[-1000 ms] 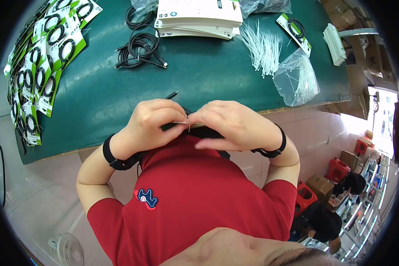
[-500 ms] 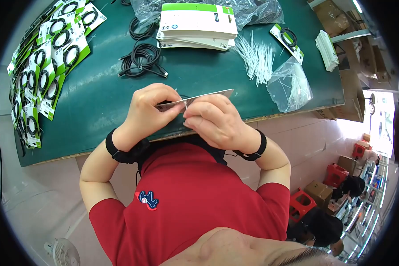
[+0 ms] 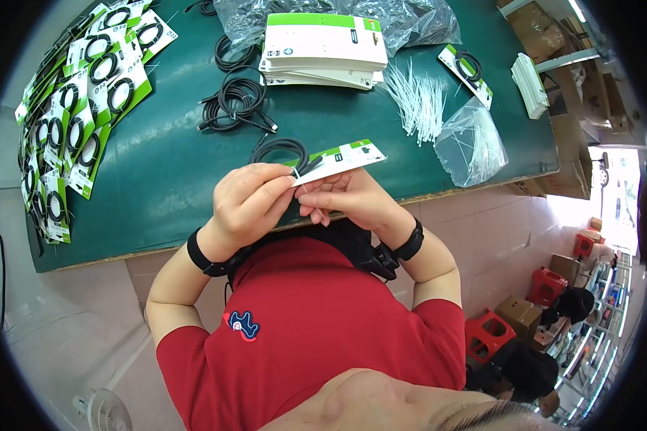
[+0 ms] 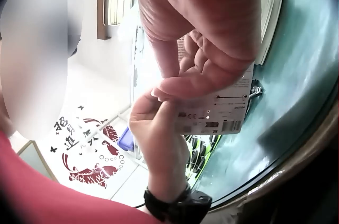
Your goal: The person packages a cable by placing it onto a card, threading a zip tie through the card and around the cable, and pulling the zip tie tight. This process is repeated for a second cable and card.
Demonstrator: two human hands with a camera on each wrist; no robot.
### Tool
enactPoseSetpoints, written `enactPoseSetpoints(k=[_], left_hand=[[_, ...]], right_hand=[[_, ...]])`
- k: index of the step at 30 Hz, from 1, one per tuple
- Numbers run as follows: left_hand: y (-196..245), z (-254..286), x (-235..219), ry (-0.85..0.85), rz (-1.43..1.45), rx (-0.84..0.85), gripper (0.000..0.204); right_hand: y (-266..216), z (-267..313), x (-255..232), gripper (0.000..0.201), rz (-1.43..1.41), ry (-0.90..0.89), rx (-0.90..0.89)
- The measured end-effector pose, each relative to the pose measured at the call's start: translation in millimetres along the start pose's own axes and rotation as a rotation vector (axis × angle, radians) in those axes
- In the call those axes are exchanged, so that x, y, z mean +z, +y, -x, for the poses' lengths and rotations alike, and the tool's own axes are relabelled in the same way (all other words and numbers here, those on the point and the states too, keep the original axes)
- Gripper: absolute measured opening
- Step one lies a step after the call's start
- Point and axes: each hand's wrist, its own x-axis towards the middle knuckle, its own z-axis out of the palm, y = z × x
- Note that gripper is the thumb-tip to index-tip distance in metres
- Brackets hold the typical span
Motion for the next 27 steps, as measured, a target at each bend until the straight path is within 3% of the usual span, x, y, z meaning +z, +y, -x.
enactPoseSetpoints(k=[4, 9, 13, 17, 20, 25, 27], left_hand=[[2, 4, -3, 0.019, 0.153, -0.090, 0.027], [2, 12, -7, -0.011, 0.215, -0.119, 0.030], [1, 15, -6, 0.003, 0.209, -0.132, 0.029], [3, 13, -7, 0.012, 0.226, -0.156, 0.025], [8, 14, -7, -0.025, 0.282, -0.186, 0.024], [9, 15, -5, -0.060, 0.311, -0.132, 0.024], [7, 19, -8, -0.087, 0.237, -0.089, 0.024]], right_hand=[[9, 2, 8, 0.018, 0.198, 0.124, -0.040], [19, 2, 11, 0.016, 0.274, 0.112, -0.103], [25, 1, 8, 0.014, 0.394, 0.051, -0.295], [18, 3, -2, 0.014, 0.707, -0.106, -0.496], [10, 9, -5, 0.014, 1.110, -0.152, -0.796], [6, 14, -7, 0.022, 1.264, -0.151, -0.765], [9, 12, -8, 0.025, 1.356, -0.046, -0.785]])
